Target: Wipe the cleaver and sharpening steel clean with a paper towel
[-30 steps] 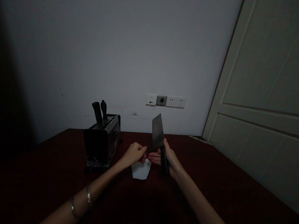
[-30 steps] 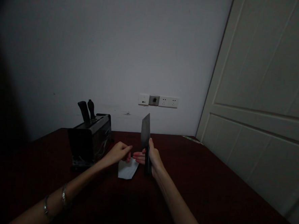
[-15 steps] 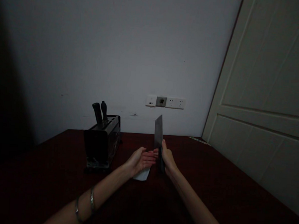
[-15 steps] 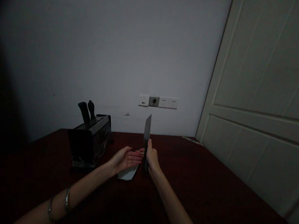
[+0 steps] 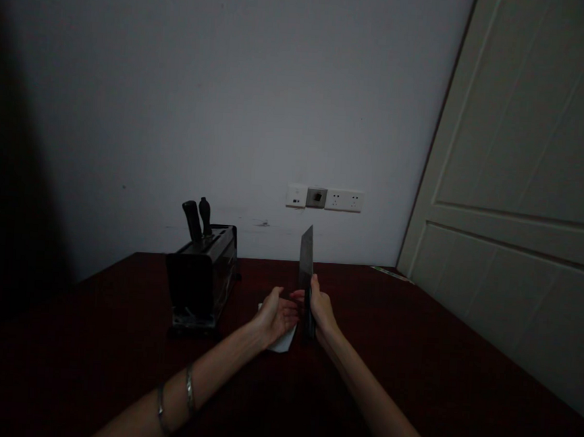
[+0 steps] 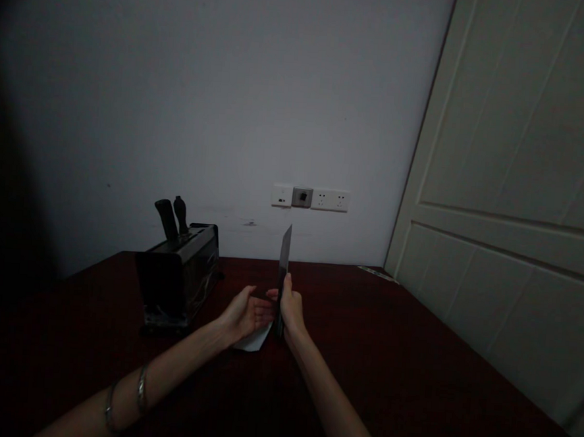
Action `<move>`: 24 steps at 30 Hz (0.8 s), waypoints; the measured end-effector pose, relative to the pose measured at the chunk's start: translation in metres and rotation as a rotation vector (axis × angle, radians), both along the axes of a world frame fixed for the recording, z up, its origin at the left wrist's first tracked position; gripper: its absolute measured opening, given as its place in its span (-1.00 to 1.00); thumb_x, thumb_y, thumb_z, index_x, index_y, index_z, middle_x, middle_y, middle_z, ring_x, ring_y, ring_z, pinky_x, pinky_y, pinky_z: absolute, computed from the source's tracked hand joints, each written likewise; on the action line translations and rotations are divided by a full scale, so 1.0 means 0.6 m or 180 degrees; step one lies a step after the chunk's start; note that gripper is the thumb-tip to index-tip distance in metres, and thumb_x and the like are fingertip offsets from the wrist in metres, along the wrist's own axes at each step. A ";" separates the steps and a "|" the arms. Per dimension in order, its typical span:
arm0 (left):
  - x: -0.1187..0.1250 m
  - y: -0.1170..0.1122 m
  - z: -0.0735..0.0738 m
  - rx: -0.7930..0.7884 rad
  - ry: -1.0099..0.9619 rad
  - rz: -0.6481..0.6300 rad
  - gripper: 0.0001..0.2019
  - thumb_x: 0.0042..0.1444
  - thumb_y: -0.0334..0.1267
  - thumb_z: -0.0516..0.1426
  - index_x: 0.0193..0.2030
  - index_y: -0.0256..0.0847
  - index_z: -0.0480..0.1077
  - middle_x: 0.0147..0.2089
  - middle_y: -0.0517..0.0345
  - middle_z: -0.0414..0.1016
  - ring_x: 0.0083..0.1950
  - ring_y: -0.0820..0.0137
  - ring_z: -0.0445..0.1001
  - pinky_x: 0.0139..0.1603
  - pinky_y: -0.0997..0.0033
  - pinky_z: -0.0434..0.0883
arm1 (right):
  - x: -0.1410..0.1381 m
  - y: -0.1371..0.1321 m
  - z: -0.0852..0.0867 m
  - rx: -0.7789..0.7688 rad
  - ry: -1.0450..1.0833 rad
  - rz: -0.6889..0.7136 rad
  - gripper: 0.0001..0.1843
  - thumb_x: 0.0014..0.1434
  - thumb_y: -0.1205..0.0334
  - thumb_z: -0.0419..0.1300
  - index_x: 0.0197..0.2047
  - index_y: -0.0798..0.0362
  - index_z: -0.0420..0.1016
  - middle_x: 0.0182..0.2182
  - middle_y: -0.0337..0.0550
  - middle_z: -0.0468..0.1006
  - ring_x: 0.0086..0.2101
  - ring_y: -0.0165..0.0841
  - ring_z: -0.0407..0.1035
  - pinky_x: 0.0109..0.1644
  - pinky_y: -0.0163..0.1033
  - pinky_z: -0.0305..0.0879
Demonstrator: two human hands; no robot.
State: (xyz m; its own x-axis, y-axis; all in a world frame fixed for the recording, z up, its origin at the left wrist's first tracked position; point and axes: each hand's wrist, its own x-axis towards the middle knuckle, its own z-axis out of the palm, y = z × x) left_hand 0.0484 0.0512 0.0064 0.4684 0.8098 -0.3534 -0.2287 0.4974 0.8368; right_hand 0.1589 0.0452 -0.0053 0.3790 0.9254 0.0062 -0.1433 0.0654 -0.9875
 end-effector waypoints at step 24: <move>0.046 -0.016 -0.024 0.0427 -0.0566 0.0548 -0.69 0.24 -0.13 -0.13 -0.37 -0.25 0.29 -0.49 0.22 0.39 -0.40 0.48 0.38 -0.28 0.54 0.26 | -0.033 0.000 -0.018 -0.0019 0.0625 0.0001 -0.38 0.16 -0.17 -0.16 -0.60 0.09 0.42 -0.73 -0.15 0.43 -0.63 -0.31 0.37 -0.56 -0.29 0.23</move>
State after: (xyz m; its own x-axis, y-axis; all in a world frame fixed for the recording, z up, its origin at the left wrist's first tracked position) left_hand 0.0761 0.0413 -0.0082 0.3648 0.9169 -0.1622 -0.4494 0.3259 0.8317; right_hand 0.1394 0.0450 -0.0158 0.3720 0.9253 -0.0733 -0.3332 0.0594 -0.9410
